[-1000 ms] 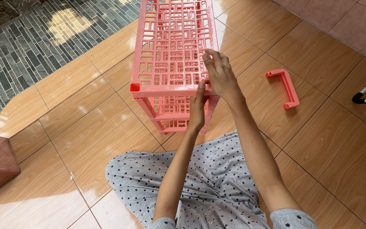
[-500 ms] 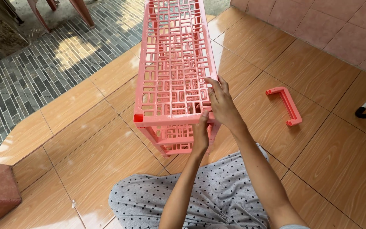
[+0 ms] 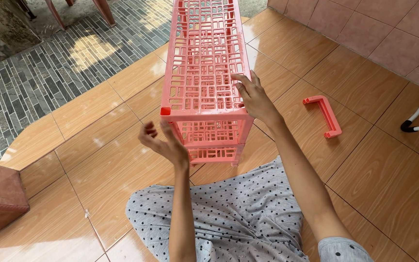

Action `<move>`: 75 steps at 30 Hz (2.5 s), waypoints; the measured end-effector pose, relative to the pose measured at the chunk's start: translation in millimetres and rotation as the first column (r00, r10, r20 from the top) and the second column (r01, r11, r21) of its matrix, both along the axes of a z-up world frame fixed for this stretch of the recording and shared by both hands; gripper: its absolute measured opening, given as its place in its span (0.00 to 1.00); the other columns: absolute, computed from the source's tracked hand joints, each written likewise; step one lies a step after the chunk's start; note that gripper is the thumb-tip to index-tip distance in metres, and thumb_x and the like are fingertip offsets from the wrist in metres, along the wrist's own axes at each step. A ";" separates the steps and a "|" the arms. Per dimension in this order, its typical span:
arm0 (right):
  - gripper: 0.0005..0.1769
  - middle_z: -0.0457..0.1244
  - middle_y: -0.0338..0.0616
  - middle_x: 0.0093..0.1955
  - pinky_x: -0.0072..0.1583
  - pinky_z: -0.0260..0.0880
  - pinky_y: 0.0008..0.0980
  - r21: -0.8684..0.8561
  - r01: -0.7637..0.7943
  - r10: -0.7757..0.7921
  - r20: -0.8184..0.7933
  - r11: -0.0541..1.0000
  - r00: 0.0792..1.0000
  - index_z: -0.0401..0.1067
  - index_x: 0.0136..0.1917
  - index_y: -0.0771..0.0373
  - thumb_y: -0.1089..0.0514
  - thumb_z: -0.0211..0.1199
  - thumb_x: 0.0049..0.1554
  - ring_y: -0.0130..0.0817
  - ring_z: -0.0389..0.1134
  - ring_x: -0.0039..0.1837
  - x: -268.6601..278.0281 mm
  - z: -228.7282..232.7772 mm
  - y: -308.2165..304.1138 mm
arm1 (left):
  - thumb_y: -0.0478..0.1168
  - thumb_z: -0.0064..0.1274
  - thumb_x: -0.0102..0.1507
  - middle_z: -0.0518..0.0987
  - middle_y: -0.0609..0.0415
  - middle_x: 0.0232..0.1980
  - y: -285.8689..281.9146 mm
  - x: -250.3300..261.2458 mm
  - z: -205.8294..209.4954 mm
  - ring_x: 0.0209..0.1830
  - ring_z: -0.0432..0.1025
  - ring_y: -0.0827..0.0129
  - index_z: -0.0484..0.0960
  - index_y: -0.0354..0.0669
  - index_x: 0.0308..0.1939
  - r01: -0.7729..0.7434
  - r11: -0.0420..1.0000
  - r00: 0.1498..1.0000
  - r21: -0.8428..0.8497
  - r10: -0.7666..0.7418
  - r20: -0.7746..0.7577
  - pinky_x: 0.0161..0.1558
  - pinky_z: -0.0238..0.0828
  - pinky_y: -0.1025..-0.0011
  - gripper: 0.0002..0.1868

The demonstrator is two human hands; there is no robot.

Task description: The person assembles a pink plastic two-tier rack by inserting vertical legs into the bottom shelf, placing the top shelf onto the legs, and attaching side handles. The person sits on the floor and uses both hands to align and secure the components.

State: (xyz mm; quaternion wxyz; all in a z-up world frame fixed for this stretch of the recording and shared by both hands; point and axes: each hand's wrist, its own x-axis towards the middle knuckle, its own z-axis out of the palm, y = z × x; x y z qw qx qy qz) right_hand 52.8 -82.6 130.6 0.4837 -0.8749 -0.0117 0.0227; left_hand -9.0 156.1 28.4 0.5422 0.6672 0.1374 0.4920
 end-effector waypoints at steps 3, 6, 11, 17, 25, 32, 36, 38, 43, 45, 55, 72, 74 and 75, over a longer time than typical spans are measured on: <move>0.23 0.43 0.60 0.79 0.60 0.76 0.44 -0.124 -0.058 0.079 0.174 0.991 0.982 0.63 0.74 0.46 0.45 0.43 0.69 0.51 0.66 0.67 4.4 0.6 -0.7 | 0.65 0.42 0.67 0.74 0.51 0.58 47.6 34.3 15.0 0.61 0.66 0.65 0.73 0.39 0.63 0.427 0.820 0.852 -0.382 -0.506 -0.135 0.62 0.58 0.63 0.35; 0.23 0.51 0.64 0.74 0.63 0.71 0.44 -0.224 -0.090 0.153 0.283 0.970 0.947 0.65 0.76 0.47 0.45 0.44 0.72 0.50 0.60 0.73 11.0 -7.5 -2.9 | 0.64 0.42 0.67 0.76 0.48 0.63 55.5 40.7 11.1 0.68 0.66 0.66 0.72 0.39 0.64 0.618 0.520 0.651 -0.589 -0.759 0.014 0.68 0.57 0.63 0.35; 0.24 0.51 0.57 0.79 0.65 0.73 0.40 -0.098 -0.151 0.162 0.126 0.984 0.979 0.64 0.74 0.42 0.42 0.44 0.67 0.47 0.71 0.62 29.7 -4.9 -13.7 | 0.60 0.46 0.68 0.75 0.45 0.64 38.3 29.2 1.8 0.69 0.67 0.62 0.71 0.38 0.64 0.661 0.333 0.598 -0.672 -0.775 0.204 0.71 0.60 0.62 0.32; 0.28 0.63 0.49 0.71 0.64 0.67 0.44 -0.305 -0.131 0.196 0.191 0.943 0.962 0.63 0.75 0.45 0.40 0.54 0.63 0.46 0.67 0.66 71.8 12.5 -40.3 | 0.60 0.49 0.67 0.74 0.47 0.60 -39.9 2.1 -12.1 0.67 0.68 0.63 0.69 0.37 0.64 0.586 0.309 0.666 -0.750 -0.710 0.228 0.74 0.57 0.68 0.32; 0.15 0.70 0.49 0.60 0.69 0.65 0.45 -0.098 0.169 -0.041 0.743 0.981 0.668 0.77 0.59 0.62 0.49 0.58 0.72 0.46 0.65 0.70 72.9 -2.7 -50.1 | 0.47 0.50 0.70 0.61 0.44 0.73 -166.5 -43.7 -18.6 0.76 0.55 0.60 0.53 0.38 0.76 0.760 0.584 0.639 -0.285 -0.751 0.164 0.77 0.48 0.61 0.36; 0.14 0.68 0.48 0.66 0.74 0.60 0.47 -0.037 0.025 0.008 0.701 0.999 0.713 0.77 0.59 0.60 0.49 0.60 0.69 0.46 0.62 0.76 30.7 7.4 -36.3 | 0.38 0.53 0.71 0.76 0.45 0.62 -188.7 3.2 -23.8 0.60 0.69 0.65 0.68 0.33 0.70 0.878 0.421 0.454 -0.228 -0.883 0.121 0.64 0.65 0.68 0.25; 0.18 0.64 0.49 0.71 0.77 0.56 0.48 -0.031 0.059 -0.024 0.654 0.998 0.756 0.76 0.61 0.58 0.45 0.60 0.67 0.46 0.57 0.79 5.0 12.7 -40.0 | 0.39 0.54 0.70 0.77 0.49 0.56 -184.4 9.7 -21.8 0.54 0.69 0.69 0.70 0.34 0.67 0.886 0.448 0.457 -0.122 -0.888 0.059 0.59 0.66 0.70 0.23; 0.24 0.60 0.50 0.75 0.78 0.52 0.49 -0.008 0.043 -0.031 0.567 0.999 0.823 0.74 0.64 0.56 0.38 0.56 0.66 0.47 0.53 0.82 -0.5 11.7 -40.3 | 0.40 0.54 0.70 0.77 0.51 0.52 -182.6 8.1 -21.8 0.48 0.68 0.71 0.69 0.35 0.67 0.879 0.468 0.470 -0.096 -0.883 0.000 0.55 0.67 0.71 0.22; 0.43 0.44 0.57 0.82 0.76 0.26 0.63 -0.449 0.087 0.060 0.304 0.889 0.951 0.61 0.76 0.51 0.24 0.32 0.62 0.52 0.31 0.84 25.9 9.6 -23.4 | 0.39 0.54 0.71 0.71 0.54 0.44 -188.4 15.2 -20.4 0.41 0.61 0.71 0.71 0.35 0.65 0.876 0.480 0.478 -0.054 -0.877 -0.037 0.48 0.64 0.70 0.20; 0.47 0.41 0.55 0.84 0.77 0.24 0.63 -0.540 0.050 0.083 0.220 0.840 0.972 0.56 0.79 0.50 0.21 0.26 0.61 0.50 0.29 0.85 39.4 6.9 -17.0 | 0.38 0.54 0.70 0.70 0.54 0.43 -191.6 19.1 -19.0 0.40 0.60 0.70 0.72 0.35 0.65 0.879 0.465 0.461 -0.107 -0.886 -0.059 0.47 0.64 0.70 0.21; 0.45 0.37 0.48 0.86 0.79 0.23 0.61 -0.646 0.046 0.147 0.241 0.762 0.959 0.45 0.83 0.47 0.23 0.24 0.63 0.46 0.27 0.86 53.6 -10.7 -24.0 | 0.35 0.54 0.69 0.76 0.54 0.62 -192.2 34.0 -24.1 0.59 0.67 0.74 0.69 0.33 0.70 0.940 0.262 0.289 -0.221 -0.952 0.099 0.62 0.62 0.74 0.26; 0.33 0.47 0.54 0.82 0.78 0.38 0.63 -0.314 0.193 -0.023 0.472 0.930 0.881 0.56 0.79 0.56 0.36 0.41 0.70 0.56 0.35 0.85 46.2 -10.7 -23.0 | 0.49 0.48 0.70 0.57 0.43 0.78 -205.6 43.4 -20.2 0.74 0.59 0.57 0.41 0.38 0.82 0.822 0.159 0.491 -0.546 -0.683 0.541 0.72 0.57 0.62 0.45; 0.28 0.57 0.50 0.78 0.80 0.47 0.54 -0.119 0.203 -0.106 0.550 0.972 0.829 0.64 0.73 0.58 0.39 0.46 0.71 0.56 0.44 0.84 48.4 -6.9 -30.1 | 0.54 0.48 0.67 0.48 0.48 0.78 -195.8 61.5 -2.1 0.73 0.55 0.60 0.30 0.52 0.82 0.645 0.305 0.692 -0.700 -0.622 0.367 0.68 0.55 0.55 0.51; 0.27 0.58 0.49 0.76 0.78 0.52 0.51 -0.057 0.144 -0.097 0.500 0.988 0.861 0.65 0.72 0.59 0.40 0.48 0.69 0.53 0.50 0.81 47.3 -6.3 -35.7 | 0.52 0.49 0.66 0.42 0.49 0.79 -191.3 71.4 5.7 0.75 0.50 0.64 0.26 0.57 0.81 0.527 0.364 0.752 -0.768 -0.621 0.221 0.67 0.54 0.51 0.53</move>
